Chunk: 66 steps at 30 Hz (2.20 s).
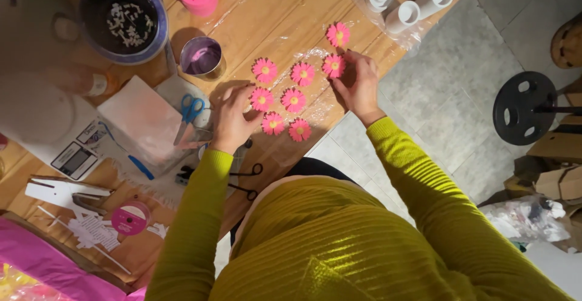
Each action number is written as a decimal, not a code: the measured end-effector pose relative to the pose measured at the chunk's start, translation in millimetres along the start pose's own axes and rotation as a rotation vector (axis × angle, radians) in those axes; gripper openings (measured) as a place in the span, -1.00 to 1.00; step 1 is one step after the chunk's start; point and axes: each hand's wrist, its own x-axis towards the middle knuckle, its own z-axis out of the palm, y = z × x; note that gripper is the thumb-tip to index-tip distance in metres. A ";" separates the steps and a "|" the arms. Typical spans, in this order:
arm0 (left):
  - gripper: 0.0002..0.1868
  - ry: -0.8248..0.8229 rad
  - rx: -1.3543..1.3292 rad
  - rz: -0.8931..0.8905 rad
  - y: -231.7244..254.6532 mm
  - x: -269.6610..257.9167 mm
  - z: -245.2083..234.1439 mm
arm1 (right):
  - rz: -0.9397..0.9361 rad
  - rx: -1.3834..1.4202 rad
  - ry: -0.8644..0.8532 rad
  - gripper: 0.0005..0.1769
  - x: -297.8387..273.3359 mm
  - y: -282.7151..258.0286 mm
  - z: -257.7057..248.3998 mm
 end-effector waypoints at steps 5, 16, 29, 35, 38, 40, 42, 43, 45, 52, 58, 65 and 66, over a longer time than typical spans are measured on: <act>-0.41 -0.010 -0.003 0.004 0.7 2.3 -0.9 | 0.044 0.001 0.014 -0.22 6.3 1.2 0.3; -0.42 -0.010 0.029 0.009 1.5 2.0 -2.8 | 0.329 0.203 -0.052 -0.12 24.3 -4.3 -13.3; -0.46 0.019 -0.046 -0.062 9.3 3.8 -2.5 | -0.100 0.077 0.041 -0.24 25.9 24.7 -2.4; -0.52 0.014 -0.011 -0.031 8.1 6.7 -3.5 | -0.127 -0.052 0.015 0.00 69.9 27.8 2.0; -0.53 0.022 -0.037 -0.039 8.2 6.3 -3.8 | -0.061 0.012 -0.040 -0.01 73.7 29.1 2.7; -0.54 0.029 -0.056 -0.036 6.6 7.0 -3.7 | 0.026 0.130 -0.071 -0.04 75.6 29.0 0.6; -0.58 0.017 -0.047 -0.054 4.6 9.3 -2.3 | 0.260 0.458 -0.189 -0.08 78.6 29.2 -4.2; -0.58 0.017 -0.047 -0.051 -3.5 7.0 5.3 | 0.260 0.458 -0.186 -0.08 79.1 28.1 -7.0; -0.63 0.080 -0.136 -0.151 -19.9 2.5 21.0 | 0.299 0.526 -0.247 -0.11 79.3 26.5 -12.9; -0.41 0.203 -0.097 -0.065 -15.5 34.5 45.1 | 0.127 0.378 -0.202 -0.06 72.4 12.9 -3.9; -0.31 0.181 0.038 -0.049 -13.8 55.3 55.7 | 0.015 0.062 -0.121 -0.07 66.5 5.1 8.0; -0.39 0.070 -0.035 -0.095 -26.9 66.3 49.3 | 0.012 0.143 -0.029 -0.15 51.5 3.0 -7.1; -0.41 0.077 -0.033 -0.031 -27.3 66.9 47.1 | 0.046 0.177 -0.008 -0.18 48.4 0.1 -11.2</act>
